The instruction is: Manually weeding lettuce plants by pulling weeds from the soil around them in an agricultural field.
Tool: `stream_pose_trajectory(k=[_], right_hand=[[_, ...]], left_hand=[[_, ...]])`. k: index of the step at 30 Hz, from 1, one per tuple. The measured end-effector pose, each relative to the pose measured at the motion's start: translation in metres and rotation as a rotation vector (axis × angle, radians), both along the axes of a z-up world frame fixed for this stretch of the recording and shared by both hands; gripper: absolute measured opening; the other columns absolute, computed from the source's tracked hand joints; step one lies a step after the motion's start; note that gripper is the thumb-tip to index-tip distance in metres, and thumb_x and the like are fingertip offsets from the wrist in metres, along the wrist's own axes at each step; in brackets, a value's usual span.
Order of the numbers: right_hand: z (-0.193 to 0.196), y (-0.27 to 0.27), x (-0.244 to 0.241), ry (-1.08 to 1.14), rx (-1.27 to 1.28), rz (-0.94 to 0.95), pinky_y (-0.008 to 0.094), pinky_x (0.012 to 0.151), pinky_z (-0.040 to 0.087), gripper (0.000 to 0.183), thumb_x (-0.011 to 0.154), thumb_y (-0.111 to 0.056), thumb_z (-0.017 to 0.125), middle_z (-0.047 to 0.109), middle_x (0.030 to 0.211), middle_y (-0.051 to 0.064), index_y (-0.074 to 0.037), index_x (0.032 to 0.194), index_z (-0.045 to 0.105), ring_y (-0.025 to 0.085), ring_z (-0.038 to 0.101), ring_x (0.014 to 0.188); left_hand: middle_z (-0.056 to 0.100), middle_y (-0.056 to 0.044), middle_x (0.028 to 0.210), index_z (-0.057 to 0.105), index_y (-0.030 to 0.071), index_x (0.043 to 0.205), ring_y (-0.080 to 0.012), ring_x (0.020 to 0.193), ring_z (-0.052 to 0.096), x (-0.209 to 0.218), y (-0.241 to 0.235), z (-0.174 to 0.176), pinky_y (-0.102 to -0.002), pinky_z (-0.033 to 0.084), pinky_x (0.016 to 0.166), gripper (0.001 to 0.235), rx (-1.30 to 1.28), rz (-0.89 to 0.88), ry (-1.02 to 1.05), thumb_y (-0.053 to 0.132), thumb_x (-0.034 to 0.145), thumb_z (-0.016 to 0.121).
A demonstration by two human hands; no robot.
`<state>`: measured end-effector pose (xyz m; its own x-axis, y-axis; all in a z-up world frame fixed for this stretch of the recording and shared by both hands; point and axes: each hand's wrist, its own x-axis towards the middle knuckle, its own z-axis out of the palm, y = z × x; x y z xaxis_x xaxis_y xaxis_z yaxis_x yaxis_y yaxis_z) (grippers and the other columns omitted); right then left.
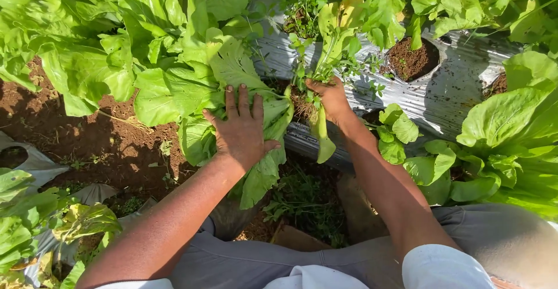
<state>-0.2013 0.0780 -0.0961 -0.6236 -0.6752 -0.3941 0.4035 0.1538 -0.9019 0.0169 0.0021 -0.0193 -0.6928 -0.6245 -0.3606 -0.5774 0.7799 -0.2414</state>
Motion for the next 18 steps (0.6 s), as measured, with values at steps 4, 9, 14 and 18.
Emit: stream_pose_trajectory(k=[4, 9, 14, 18], right_hand=[[0.011, 0.002, -0.018, 0.224, -0.067, 0.247, 0.049, 0.094, 0.044, 0.103, 0.089, -0.062, 0.079, 0.063, 0.114, 0.035, 0.026, 0.125, 0.037, 0.042, 0.062, 0.122], [-0.061, -0.043, -0.046, 0.924, 0.246, 0.494, 0.049, 0.072, 0.05, 0.026, 0.089, -0.026, 0.069, 0.058, 0.069, 0.013, -0.004, 0.075, 0.069, 0.036, 0.061, 0.068], [-0.072, -0.063, -0.029, 0.995, 0.197, 0.589, 0.054, 0.079, 0.052, 0.027, 0.087, -0.02, 0.063, 0.065, 0.088, 0.027, 0.006, 0.089, 0.068, 0.047, 0.066, 0.085], [-0.069, -0.081, -0.014, 0.899, 0.185, 0.621, 0.047, 0.067, 0.05, 0.031, 0.091, -0.013, 0.06, 0.066, 0.087, 0.026, 0.009, 0.111, 0.058, 0.039, 0.062, 0.07]], left_hand=[[0.008, -0.031, 0.172, 0.02, 0.008, 0.166, -0.0545, 0.157, 0.008, 0.0, -0.003, 0.006, -0.094, 0.024, 0.096, 0.119, 0.05, 0.003, 0.002, 0.081, 0.083, 0.064], [0.009, -0.031, 0.171, 0.019, 0.008, 0.166, -0.0543, 0.157, 0.006, -0.003, -0.004, 0.008, -0.094, 0.023, 0.097, 0.118, 0.047, -0.002, 0.0, 0.08, 0.083, 0.063], [0.01, -0.032, 0.172, 0.025, 0.008, 0.165, -0.055, 0.157, 0.005, -0.003, -0.002, 0.007, -0.095, 0.02, 0.097, 0.115, 0.03, -0.008, -0.032, 0.08, 0.083, 0.063], [0.016, -0.032, 0.17, 0.019, 0.009, 0.167, -0.0536, 0.158, 0.006, -0.004, -0.004, 0.003, -0.093, 0.022, 0.1, 0.12, 0.013, -0.01, -0.03, 0.083, 0.083, 0.061]])
